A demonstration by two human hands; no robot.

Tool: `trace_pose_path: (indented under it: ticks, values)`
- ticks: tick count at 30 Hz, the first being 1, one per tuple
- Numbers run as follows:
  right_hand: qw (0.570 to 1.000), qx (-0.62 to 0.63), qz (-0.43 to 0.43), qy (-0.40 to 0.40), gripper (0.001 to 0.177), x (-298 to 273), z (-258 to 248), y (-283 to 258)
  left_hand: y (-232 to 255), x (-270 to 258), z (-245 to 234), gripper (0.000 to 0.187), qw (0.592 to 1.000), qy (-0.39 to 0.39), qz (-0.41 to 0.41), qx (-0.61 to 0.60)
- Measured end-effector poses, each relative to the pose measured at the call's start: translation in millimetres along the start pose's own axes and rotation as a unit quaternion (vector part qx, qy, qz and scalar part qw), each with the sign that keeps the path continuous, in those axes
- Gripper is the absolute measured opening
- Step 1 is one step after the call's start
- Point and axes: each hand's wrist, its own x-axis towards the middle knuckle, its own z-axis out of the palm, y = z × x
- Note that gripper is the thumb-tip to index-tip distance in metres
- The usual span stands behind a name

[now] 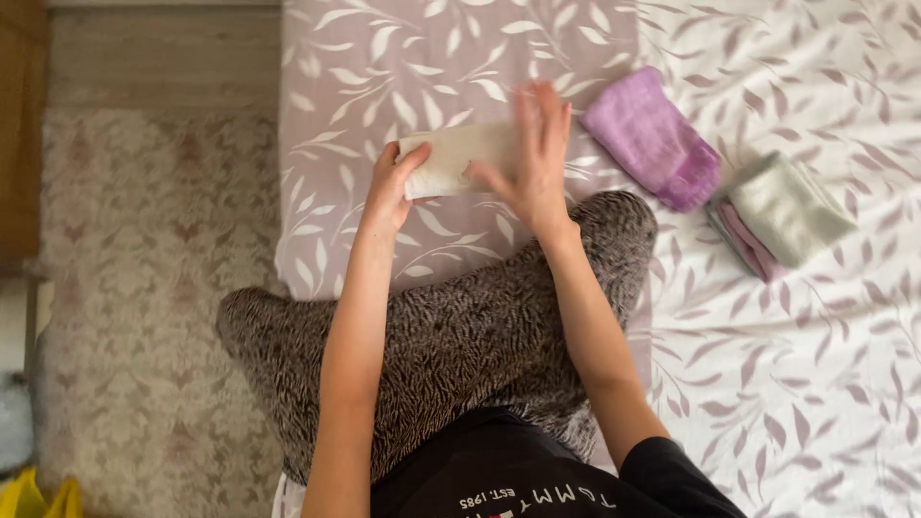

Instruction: Folding small white and purple towels on a bed.

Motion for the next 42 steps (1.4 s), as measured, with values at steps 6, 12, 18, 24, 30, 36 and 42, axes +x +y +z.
trace_pose_path:
  ticks: [6,12,18,24,30,36,42]
  values:
    - [0.948,-0.229,-0.124,-0.185,0.104,-18.8,-61.2,-11.2,-9.9,2.6,68.7,0.058,0.997,-0.072,-0.017,0.019]
    - [0.971,-0.225,-0.076,-0.001,0.047,-82.2,-112.9,101.4,-9.9,-29.4,149.9,0.070,0.950,-0.285,-0.066,-0.105]
    - [0.879,-0.447,-0.052,0.160,0.052,-94.6,-249.6,204.1,-15.4,-42.1,170.5,0.071,0.945,-0.312,-0.068,-0.076]
    - [0.835,-0.491,0.191,-0.157,0.059,-160.5,-240.4,260.5,-37.7,-34.2,136.9,0.048,0.966,-0.237,-0.077,-0.072]
    - [0.897,-0.403,0.176,-0.045,0.064,-152.5,-228.1,231.6,-54.9,-39.0,106.1,0.036,0.977,-0.182,-0.088,-0.064]
    - [0.912,-0.372,0.171,-0.003,0.065,-106.0,-213.0,173.5,-57.9,-40.4,83.6,0.033,0.982,-0.144,-0.083,-0.095]
    - [0.963,-0.249,-0.012,-0.100,0.059,-72.9,-131.3,166.3,-45.3,-49.6,83.9,0.028,0.984,-0.126,-0.075,-0.099]
